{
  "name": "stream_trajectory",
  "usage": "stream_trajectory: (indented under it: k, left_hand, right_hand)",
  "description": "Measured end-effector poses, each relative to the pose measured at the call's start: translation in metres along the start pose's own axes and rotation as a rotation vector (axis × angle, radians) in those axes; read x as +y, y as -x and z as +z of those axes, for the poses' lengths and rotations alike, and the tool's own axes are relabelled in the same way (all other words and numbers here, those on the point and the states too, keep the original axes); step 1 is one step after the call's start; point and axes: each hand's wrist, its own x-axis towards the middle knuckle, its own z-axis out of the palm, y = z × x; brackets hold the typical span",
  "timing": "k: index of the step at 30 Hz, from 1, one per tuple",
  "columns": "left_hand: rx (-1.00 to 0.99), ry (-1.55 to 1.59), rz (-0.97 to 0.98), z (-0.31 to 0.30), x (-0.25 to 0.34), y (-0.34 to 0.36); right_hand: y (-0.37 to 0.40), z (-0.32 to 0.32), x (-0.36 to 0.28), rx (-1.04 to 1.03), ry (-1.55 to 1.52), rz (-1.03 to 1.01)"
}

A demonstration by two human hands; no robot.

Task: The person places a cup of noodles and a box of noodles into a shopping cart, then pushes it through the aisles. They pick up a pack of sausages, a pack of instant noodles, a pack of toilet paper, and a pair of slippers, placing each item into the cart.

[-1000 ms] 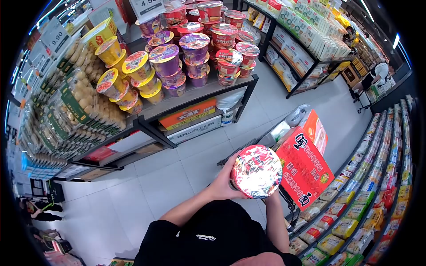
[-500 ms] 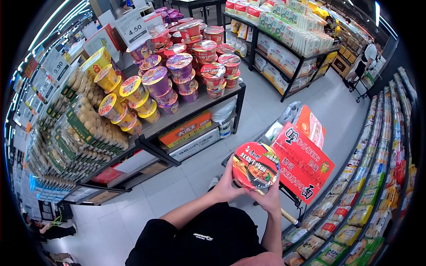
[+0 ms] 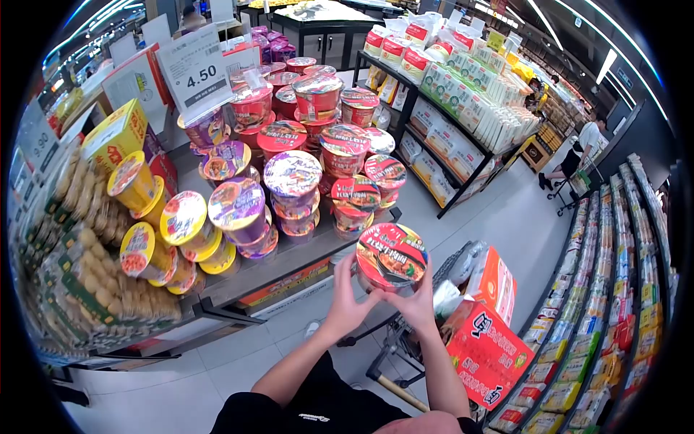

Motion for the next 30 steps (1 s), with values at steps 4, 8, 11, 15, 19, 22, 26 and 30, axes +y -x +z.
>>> stream_trajectory:
  k: [4,8,11,15,19,22,26,30]
  left_hand:
    - [0.064,0.016,-0.128,-0.020,-0.037,-0.080]
    - [0.074,0.232,-0.139,-0.023,-0.076,-0.125]
    - [0.019,0.221,-0.134,-0.028,-0.082,-0.142]
    - [-0.003,0.271,-0.173,-0.033,-0.086,-0.141]
    - [-0.069,0.157,-0.159,-0.035,-0.089,-0.132]
    - [-0.087,0.198,-0.184,-0.035,-0.096,-0.130]
    - [-0.031,0.162,-0.180,-0.038,-0.097,-0.120]
    - [0.018,0.174,-0.145,-0.035,-0.088,-0.081]
  right_hand:
    - [-0.106,0.040,0.028,-0.002,0.123,-0.013]
    - [-0.164,0.059,0.055,0.028,0.208,-0.030]
    - [-0.184,0.068,0.067,0.049,0.210,0.014]
    - [-0.178,0.069,0.081,0.065,0.112,0.093]
    - [-0.166,0.065,0.080,0.105,0.071,0.131]
    - [-0.164,0.064,0.083,0.099,0.136,0.185]
    - [-0.166,0.067,0.091,0.048,0.226,0.187]
    - [-0.161,0.063,0.085,0.069,0.314,0.184]
